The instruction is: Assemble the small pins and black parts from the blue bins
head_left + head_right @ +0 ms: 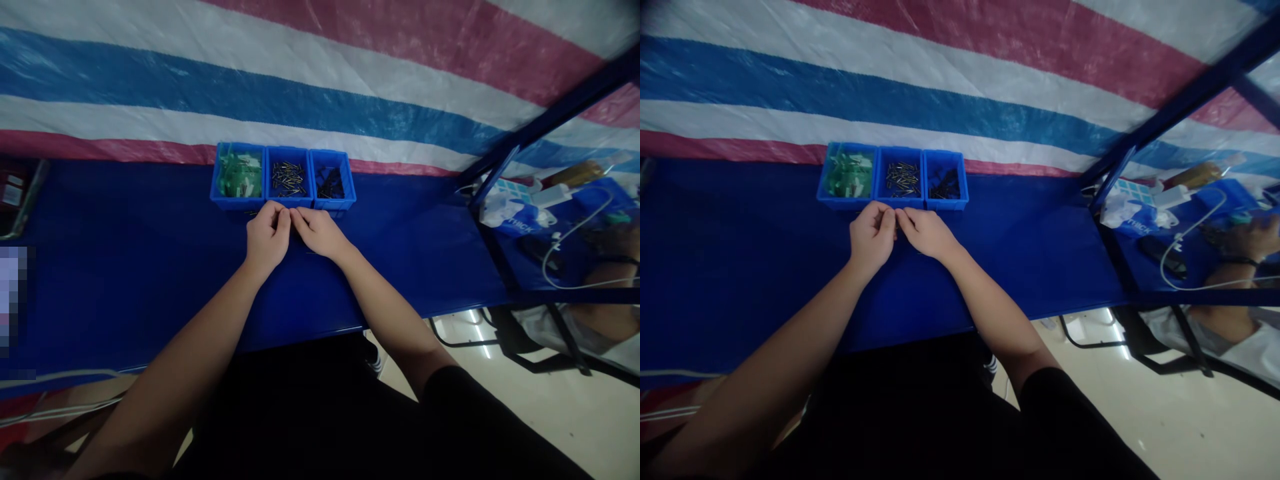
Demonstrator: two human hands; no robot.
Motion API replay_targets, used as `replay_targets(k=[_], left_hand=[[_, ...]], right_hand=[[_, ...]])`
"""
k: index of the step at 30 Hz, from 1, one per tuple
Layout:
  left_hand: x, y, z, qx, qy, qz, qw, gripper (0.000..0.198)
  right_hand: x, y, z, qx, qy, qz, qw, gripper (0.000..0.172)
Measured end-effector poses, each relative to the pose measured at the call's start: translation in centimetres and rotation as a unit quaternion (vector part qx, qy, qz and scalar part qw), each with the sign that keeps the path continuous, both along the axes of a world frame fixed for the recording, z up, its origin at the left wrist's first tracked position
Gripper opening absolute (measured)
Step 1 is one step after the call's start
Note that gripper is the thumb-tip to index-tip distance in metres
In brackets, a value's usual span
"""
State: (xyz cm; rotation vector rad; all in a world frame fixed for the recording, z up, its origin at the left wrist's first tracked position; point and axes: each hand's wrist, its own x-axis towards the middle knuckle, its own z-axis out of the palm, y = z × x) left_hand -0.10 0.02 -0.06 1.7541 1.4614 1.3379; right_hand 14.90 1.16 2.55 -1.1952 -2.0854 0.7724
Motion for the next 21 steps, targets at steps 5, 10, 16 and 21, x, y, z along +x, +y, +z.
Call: replay_targets(k=[5,10,16,21], left_hand=[[-0.03,-0.01,-0.02,0.002,0.005,0.004,1.000,0.023],[0.00,-0.05,0.00,0.005,0.005,0.004,1.000,0.023],[0.00,-0.03,-0.06,0.003,0.003,0.003,1.000,0.022],[-0.01,-0.06,0.01,0.001,0.002,0.001,1.000,0.022]], right_hand=[[-0.02,-0.02,0.12,-0.001,-0.004,-0.001,1.000,0.041],[-0.02,-0.07,0.12,-0.003,-0.003,-0.003,1.000,0.041],[0.00,-0.02,0.03,-0.002,0.004,0.004,1.000,0.042],[0.02,-0.03,0.11,-0.004,0.007,0.003,1.000,0.041]])
